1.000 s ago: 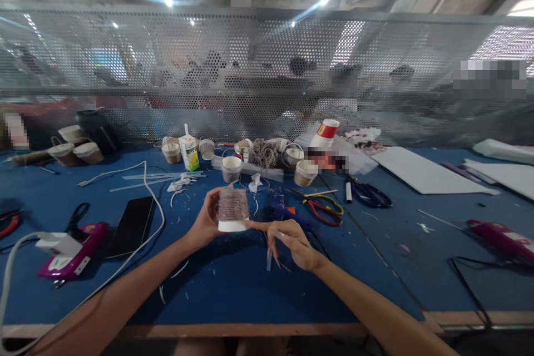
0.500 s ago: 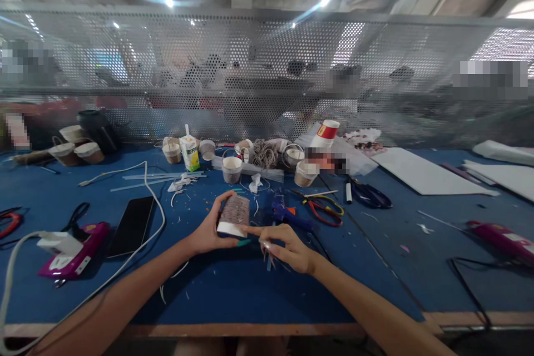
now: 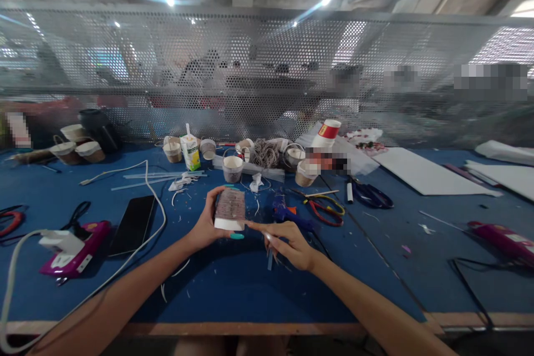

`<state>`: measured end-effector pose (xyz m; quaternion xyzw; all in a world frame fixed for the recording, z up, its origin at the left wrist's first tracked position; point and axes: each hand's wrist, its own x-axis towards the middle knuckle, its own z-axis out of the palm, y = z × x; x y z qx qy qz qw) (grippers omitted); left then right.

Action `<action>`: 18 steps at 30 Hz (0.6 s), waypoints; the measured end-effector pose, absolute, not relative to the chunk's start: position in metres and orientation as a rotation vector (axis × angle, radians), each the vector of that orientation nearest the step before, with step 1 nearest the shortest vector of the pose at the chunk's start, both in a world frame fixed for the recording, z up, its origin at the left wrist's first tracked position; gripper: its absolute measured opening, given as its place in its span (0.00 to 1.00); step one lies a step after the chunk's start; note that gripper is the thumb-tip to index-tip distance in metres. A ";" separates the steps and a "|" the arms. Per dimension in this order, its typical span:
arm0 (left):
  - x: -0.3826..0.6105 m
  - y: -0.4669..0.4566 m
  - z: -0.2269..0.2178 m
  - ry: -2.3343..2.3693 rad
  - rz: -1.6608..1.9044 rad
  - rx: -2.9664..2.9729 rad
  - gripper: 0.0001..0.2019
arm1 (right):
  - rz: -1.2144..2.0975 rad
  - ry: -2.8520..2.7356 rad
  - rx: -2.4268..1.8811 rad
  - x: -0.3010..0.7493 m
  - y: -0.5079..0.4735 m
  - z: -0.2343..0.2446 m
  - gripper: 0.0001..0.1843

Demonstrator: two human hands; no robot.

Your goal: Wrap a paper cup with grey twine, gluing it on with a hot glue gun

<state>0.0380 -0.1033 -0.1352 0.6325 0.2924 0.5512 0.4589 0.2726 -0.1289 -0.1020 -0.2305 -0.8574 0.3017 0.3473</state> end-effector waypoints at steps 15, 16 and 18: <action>0.043 -0.104 -0.135 0.590 1.317 1.480 0.56 | 0.345 -1.978 -0.770 0.271 -0.128 -0.104 0.11; 0.044 -0.105 -0.136 0.585 1.316 1.488 0.56 | 0.324 -2.003 -0.749 0.270 -0.127 -0.104 0.21; 0.045 -0.108 -0.136 0.568 1.313 1.512 0.55 | 0.307 -2.091 -0.752 0.266 -0.127 -0.103 0.42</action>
